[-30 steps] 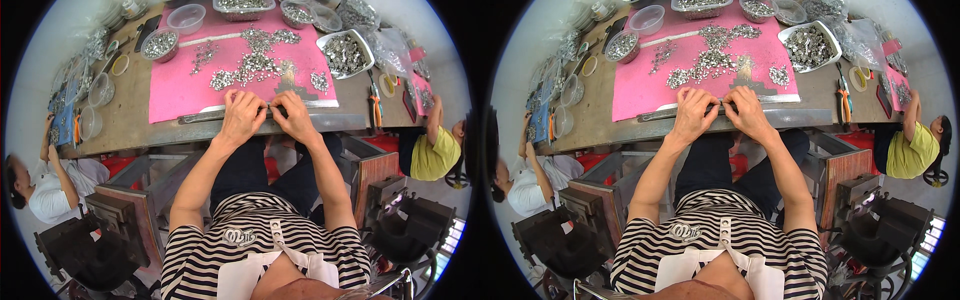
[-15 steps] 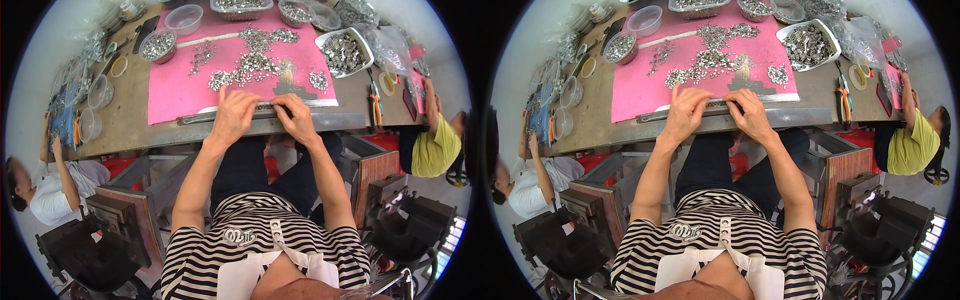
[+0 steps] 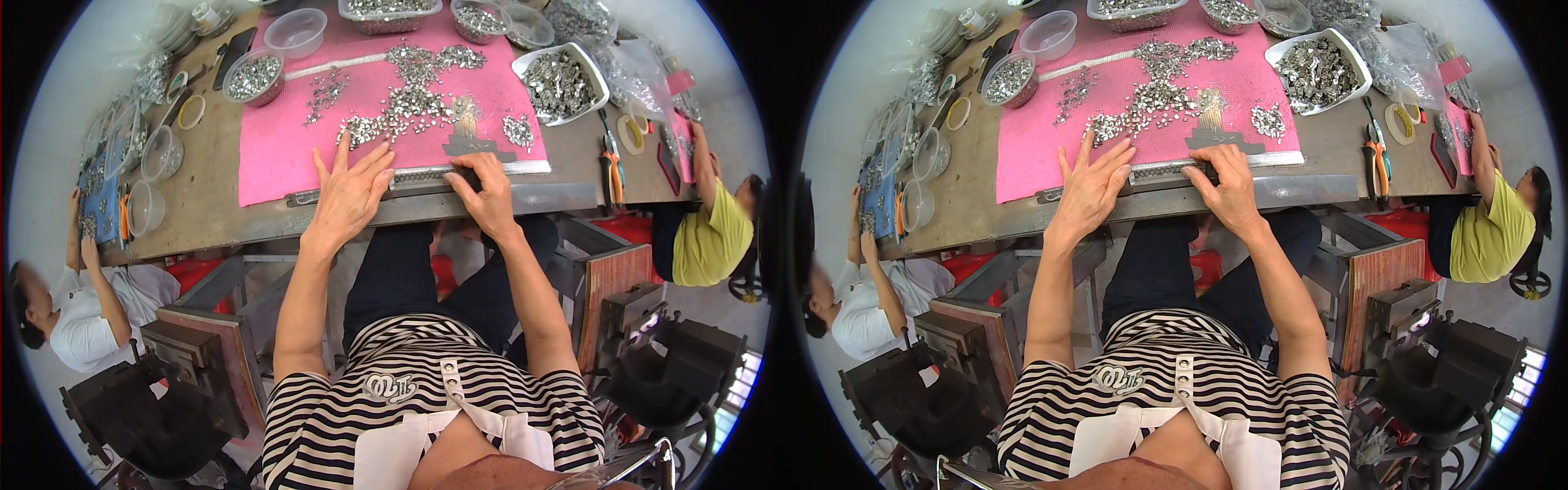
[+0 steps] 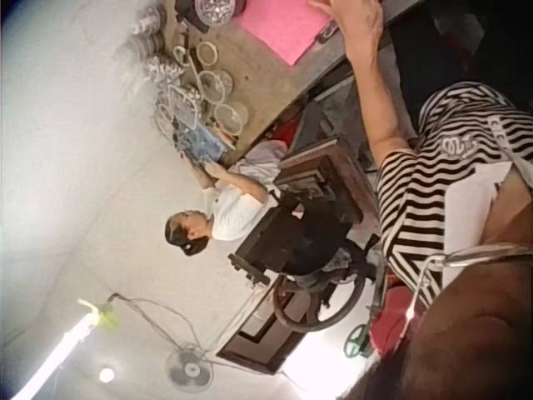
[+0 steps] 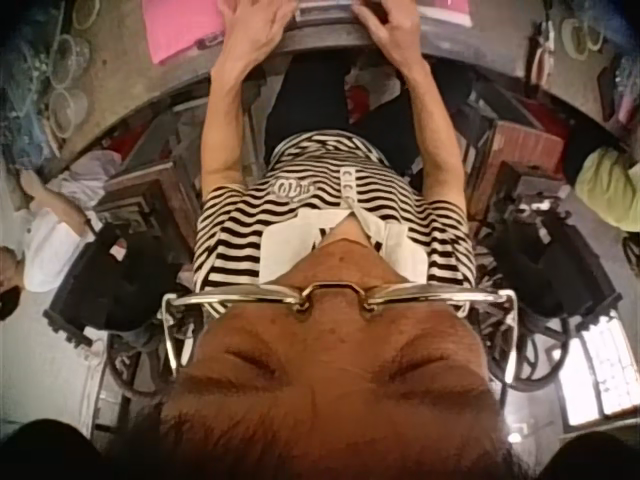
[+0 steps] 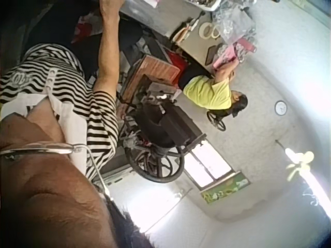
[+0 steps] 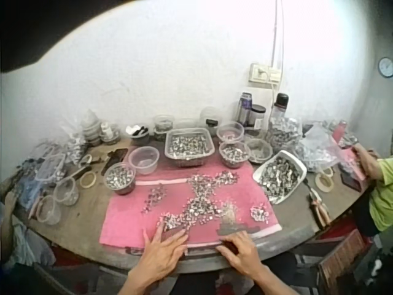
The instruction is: The person places small metal pieces into a metal holder by hand, fits the holder into a press machine, and turns the wheel to press the pieces.
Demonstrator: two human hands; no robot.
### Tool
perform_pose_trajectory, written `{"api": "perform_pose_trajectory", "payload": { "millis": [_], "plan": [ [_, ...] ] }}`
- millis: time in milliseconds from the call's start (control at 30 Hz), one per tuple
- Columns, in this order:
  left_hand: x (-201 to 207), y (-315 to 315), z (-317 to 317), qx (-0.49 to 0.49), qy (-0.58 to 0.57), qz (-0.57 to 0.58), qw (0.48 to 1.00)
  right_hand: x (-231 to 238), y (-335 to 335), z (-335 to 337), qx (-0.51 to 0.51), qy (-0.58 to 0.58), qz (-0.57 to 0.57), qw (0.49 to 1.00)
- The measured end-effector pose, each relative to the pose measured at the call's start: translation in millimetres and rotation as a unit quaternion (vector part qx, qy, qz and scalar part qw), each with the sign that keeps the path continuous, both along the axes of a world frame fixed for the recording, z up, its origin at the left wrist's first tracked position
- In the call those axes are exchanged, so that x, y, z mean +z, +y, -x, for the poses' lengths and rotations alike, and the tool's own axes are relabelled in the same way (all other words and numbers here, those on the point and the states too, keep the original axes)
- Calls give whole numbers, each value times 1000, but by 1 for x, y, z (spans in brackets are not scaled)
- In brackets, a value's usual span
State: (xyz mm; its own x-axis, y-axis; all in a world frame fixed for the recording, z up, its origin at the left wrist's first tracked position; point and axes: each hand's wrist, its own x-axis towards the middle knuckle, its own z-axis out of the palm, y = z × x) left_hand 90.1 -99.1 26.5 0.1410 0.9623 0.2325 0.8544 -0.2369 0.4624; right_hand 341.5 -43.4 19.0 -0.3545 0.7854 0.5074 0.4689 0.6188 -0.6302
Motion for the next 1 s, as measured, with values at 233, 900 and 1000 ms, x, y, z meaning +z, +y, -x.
{"api": "perform_pose_trajectory", "payload": {
  "millis": [233,900,1000],
  "plan": [
    [-3,6,12,73,-110,-115,985,-2,-2,7,-1,-55,-66,996],
    [-1,27,14,141,7,-112,984,0,45,74,85,-103,-12,991],
    [1,22,19,145,-14,-103,984,3,43,75,89,-97,-47,990]
  ]
}}
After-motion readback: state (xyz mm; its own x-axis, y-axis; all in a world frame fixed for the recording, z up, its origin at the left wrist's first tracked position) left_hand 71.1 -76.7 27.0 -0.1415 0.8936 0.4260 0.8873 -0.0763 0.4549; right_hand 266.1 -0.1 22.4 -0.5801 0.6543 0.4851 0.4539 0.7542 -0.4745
